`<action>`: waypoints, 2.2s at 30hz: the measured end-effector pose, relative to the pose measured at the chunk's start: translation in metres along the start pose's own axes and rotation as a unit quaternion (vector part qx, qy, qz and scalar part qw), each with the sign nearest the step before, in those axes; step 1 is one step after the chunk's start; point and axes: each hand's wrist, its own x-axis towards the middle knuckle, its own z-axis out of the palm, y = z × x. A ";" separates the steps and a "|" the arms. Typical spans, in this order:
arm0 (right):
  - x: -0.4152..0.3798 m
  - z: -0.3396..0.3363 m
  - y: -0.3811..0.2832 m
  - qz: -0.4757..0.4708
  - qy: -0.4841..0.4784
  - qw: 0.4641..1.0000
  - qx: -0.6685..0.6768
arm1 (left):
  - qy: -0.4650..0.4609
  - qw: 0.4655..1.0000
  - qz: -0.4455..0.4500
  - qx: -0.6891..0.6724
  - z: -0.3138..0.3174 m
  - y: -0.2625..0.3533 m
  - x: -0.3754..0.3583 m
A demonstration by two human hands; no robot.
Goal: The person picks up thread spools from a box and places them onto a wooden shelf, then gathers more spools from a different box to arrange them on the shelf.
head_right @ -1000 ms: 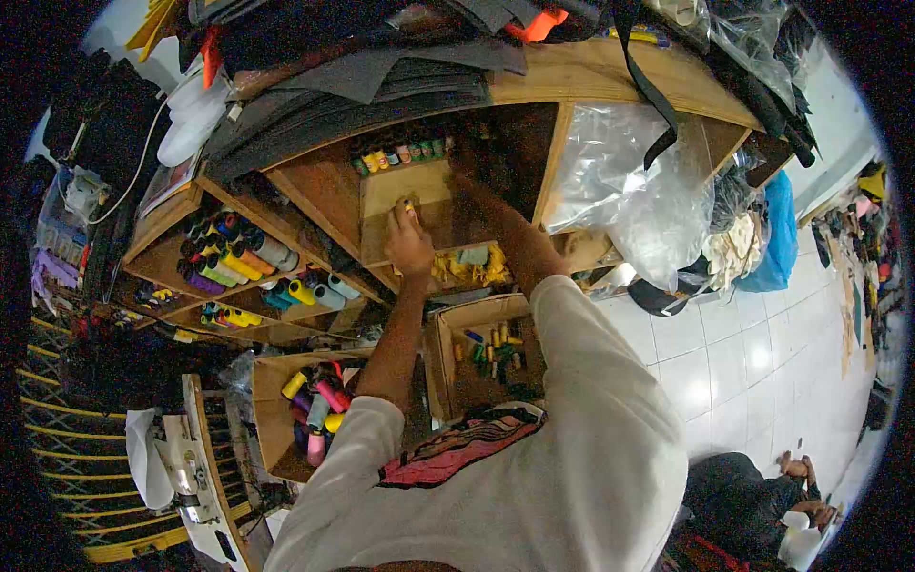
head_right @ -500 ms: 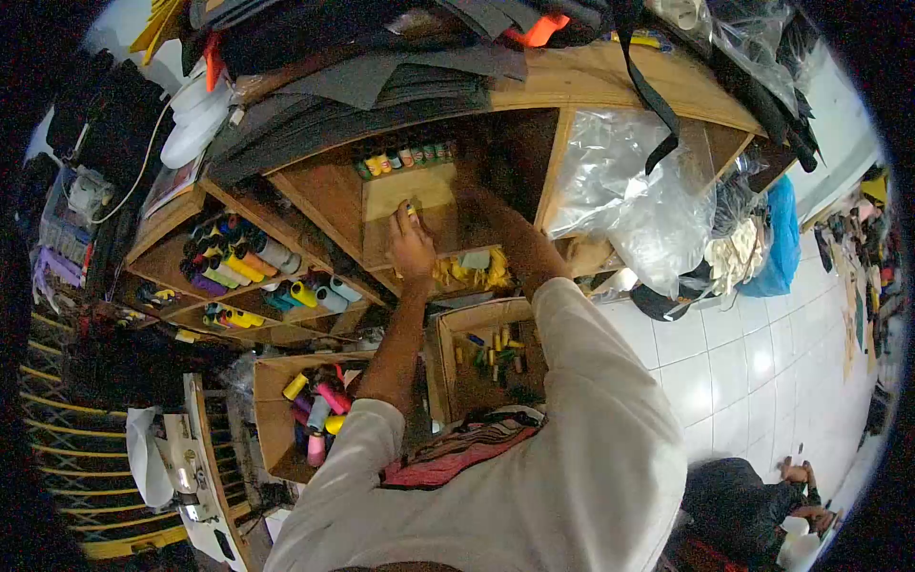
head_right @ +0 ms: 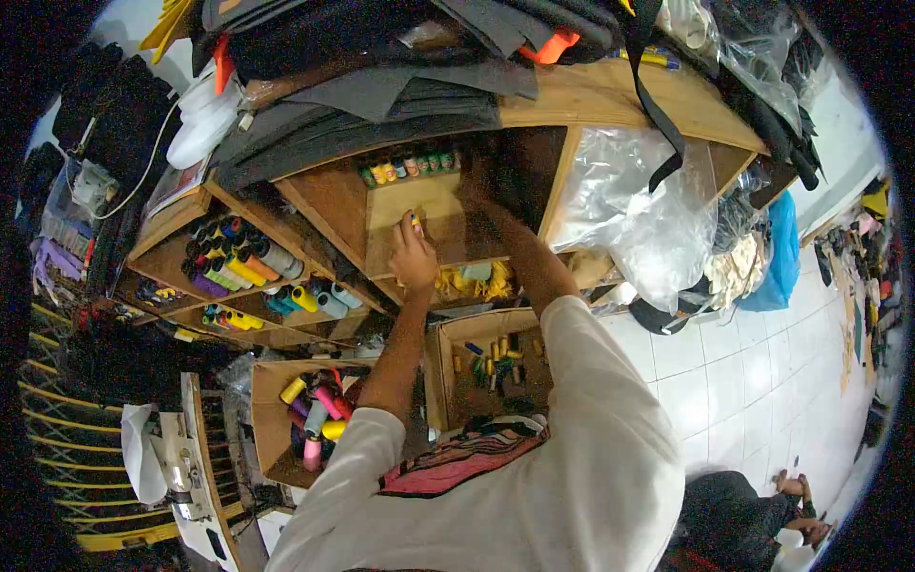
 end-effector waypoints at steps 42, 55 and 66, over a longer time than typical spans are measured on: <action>-0.066 0.054 -0.109 0.328 -0.476 0.745 -0.334 | 0.034 0.996 -0.001 -0.082 0.000 0.002 0.005; -0.055 0.045 -0.102 0.266 -0.349 0.787 -0.433 | -0.083 0.993 -0.059 -0.059 0.002 -0.002 0.003; -0.002 0.002 -0.041 -0.015 -0.108 0.985 -0.135 | -0.041 0.998 -0.018 -0.045 -0.012 0.005 0.005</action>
